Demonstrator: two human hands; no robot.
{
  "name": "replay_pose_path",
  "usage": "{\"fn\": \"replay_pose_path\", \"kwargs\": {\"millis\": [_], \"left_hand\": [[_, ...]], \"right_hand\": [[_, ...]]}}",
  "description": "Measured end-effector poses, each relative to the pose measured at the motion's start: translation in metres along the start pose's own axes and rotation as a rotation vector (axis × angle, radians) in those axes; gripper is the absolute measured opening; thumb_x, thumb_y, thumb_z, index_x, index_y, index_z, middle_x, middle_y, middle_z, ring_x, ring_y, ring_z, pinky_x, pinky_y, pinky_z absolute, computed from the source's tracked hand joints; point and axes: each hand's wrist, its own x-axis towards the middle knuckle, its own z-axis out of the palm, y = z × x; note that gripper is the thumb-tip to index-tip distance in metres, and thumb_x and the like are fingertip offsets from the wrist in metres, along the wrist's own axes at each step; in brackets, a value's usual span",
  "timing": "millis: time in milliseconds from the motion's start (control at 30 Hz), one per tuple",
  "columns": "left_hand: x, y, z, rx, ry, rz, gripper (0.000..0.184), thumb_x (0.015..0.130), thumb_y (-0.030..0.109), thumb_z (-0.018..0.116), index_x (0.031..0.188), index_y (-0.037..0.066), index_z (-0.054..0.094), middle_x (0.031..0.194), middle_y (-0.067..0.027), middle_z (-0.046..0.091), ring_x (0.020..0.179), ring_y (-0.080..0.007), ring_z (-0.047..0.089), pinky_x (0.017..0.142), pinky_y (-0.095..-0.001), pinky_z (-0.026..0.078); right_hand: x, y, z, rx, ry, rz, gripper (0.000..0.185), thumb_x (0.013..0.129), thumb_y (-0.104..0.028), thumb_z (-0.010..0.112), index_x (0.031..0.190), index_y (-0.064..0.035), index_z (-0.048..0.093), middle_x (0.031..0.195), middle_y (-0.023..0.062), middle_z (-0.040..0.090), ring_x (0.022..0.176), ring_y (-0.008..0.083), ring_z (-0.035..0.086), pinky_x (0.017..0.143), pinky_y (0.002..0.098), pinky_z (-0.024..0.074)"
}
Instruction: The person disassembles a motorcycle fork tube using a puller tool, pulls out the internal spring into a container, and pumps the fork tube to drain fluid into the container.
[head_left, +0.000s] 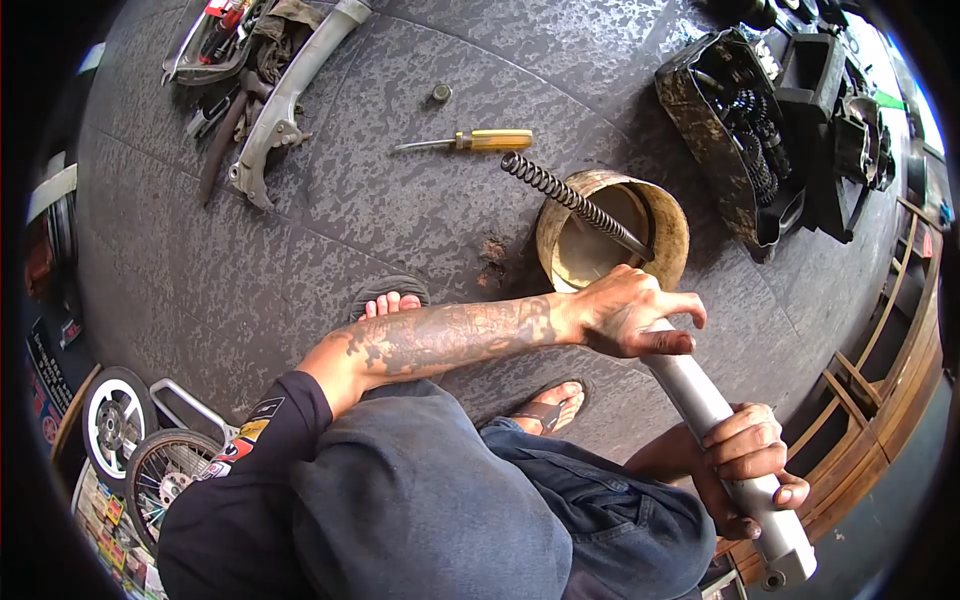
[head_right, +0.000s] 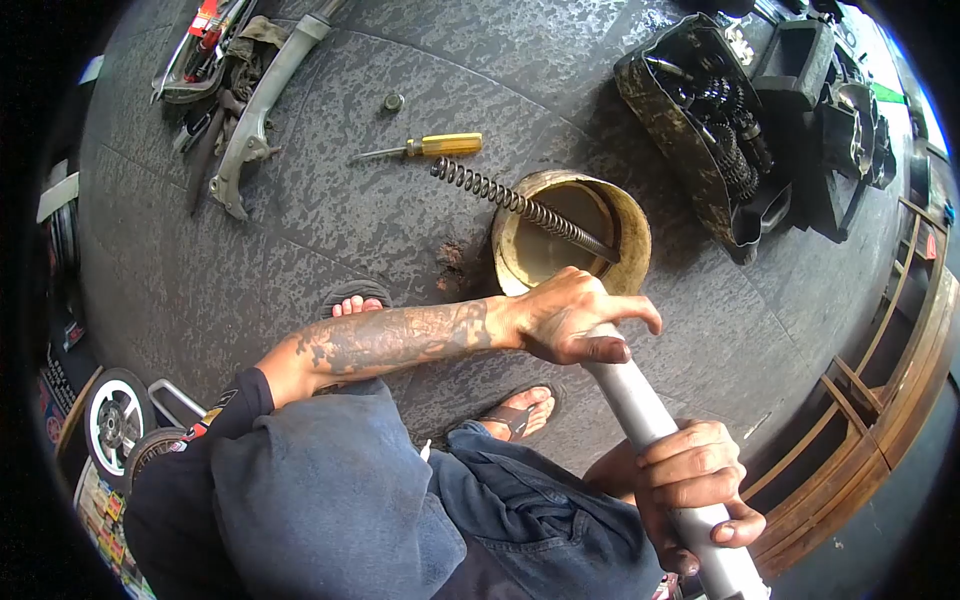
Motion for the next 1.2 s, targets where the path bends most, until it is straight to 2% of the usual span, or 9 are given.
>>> {"fn": "replay_pose_path", "kwargs": {"millis": [67, 233, 433, 633, 733, 800, 833, 967, 1200], "left_hand": [[0.0, 0.006, -0.004, -0.033, -0.004, -0.021, 0.073, 0.083, 0.077, 0.038, 0.118, 0.016, 0.057, 0.062, -0.0168, 0.063, 0.064, -0.0379, 0.066, 0.061, -0.0479, 0.052], [-0.002, 0.009, -0.009, 0.015, -0.02, -0.012, 0.088, 0.081, 0.079, 0.04, 0.139, 0.012, 0.044, 0.062, -0.017, 0.064, 0.065, -0.0363, 0.067, 0.063, -0.0458, 0.053], [0.004, 0.009, -0.008, -0.07, 0.082, 0.05, 0.1, 0.076, 0.082, 0.044, 0.144, 0.009, 0.035, 0.059, -0.0138, 0.061, 0.062, -0.0347, 0.066, 0.058, -0.0441, 0.051], [0.006, 0.003, -0.004, -0.094, 0.029, 0.065, 0.098, 0.075, 0.082, 0.044, 0.143, 0.011, 0.038, 0.062, -0.0131, 0.061, 0.063, -0.0337, 0.065, 0.057, -0.0441, 0.049], [0.005, 0.004, -0.002, -0.077, 0.08, 0.093, 0.095, 0.076, 0.082, 0.044, 0.141, 0.012, 0.041, 0.06, -0.0125, 0.061, 0.061, -0.0339, 0.065, 0.056, -0.0438, 0.049], [0.004, 0.004, 0.0, -0.079, 0.112, 0.08, 0.093, 0.076, 0.081, 0.044, 0.14, 0.013, 0.043, 0.058, -0.0118, 0.06, 0.059, -0.0338, 0.064, 0.055, -0.0437, 0.049], [0.005, 0.003, -0.001, -0.091, 0.098, 0.092, 0.092, 0.076, 0.081, 0.043, 0.139, 0.013, 0.044, 0.057, -0.0117, 0.06, 0.059, -0.0336, 0.064, 0.055, -0.0438, 0.049], [0.002, 0.002, 0.003, -0.172, 0.053, 0.073, 0.088, 0.077, 0.081, 0.042, 0.134, 0.014, 0.05, 0.056, -0.0121, 0.06, 0.059, -0.0341, 0.065, 0.056, -0.0438, 0.05], [0.004, 0.005, 0.011, -0.149, 0.067, 0.1, 0.084, 0.077, 0.083, 0.04, 0.124, 0.015, 0.057, 0.057, -0.0146, 0.059, 0.06, -0.0374, 0.064, 0.057, -0.0463, 0.052]], "right_hand": [[-0.002, 0.003, 0.001, 0.003, 0.018, 0.004, 0.042, 0.084, -0.037, 0.067, 0.108, -0.0099, 0.046, 0.061, 0.0038, 0.054, 0.043, 0.0113, 0.052, 0.039, 0.025, 0.05], [-0.004, 0.002, 0.002, 0.03, 0.012, -0.003, 0.041, 0.083, -0.036, 0.068, 0.105, -0.0088, 0.045, 0.059, 0.0027, 0.054, 0.043, 0.0116, 0.053, 0.04, 0.0246, 0.0503], [-0.009, 0.003, -0.004, 0.025, -0.046, -0.032, 0.042, 0.084, -0.038, 0.069, 0.103, -0.0099, 0.043, 0.06, 0.0021, 0.055, 0.044, 0.0114, 0.055, 0.04, 0.0237, 0.0516], [-0.011, 0.008, -0.004, 0.018, -0.04, -0.079, 0.043, 0.084, -0.038, 0.069, 0.102, -0.0099, 0.042, 0.06, 0.0023, 0.055, 0.044, 0.0117, 0.056, 0.04, 0.0236, 0.0517], [-0.009, 0.009, 0.002, 0.025, 0.01, -0.025, 0.039, 0.084, -0.043, 0.062, 0.1, -0.01, 0.048, 0.059, 0.0009, 0.052, 0.043, 0.0091, 0.048, 0.041, 0.0221, 0.0459], [-0.012, 0.006, -0.007, 0.03, -0.039, -0.04, 0.041, 0.084, -0.044, 0.062, 0.101, -0.0098, 0.048, 0.06, 0.0015, 0.052, 0.042, 0.0091, 0.048, 0.04, 0.0225, 0.0462], [-0.012, 0.002, -0.008, 0.015, -0.044, -0.049, 0.043, 0.084, -0.038, 0.068, 0.103, -0.0095, 0.042, 0.062, 0.0028, 0.055, 0.045, 0.0121, 0.055, 0.04, 0.0249, 0.0519], [-0.002, 0.001, -0.005, 0.001, -0.066, 0.053, 0.044, 0.083, -0.038, 0.068, 0.105, -0.0103, 0.043, 0.062, 0.0035, 0.054, 0.045, 0.0129, 0.055, 0.041, 0.0257, 0.052], [0.009, -0.01, -0.001, -0.04, -0.049, 0.046, 0.042, 0.085, -0.04, 0.067, 0.105, -0.0108, 0.045, 0.062, 0.0026, 0.055, 0.044, 0.012, 0.054, 0.041, 0.0246, 0.0519]]}}
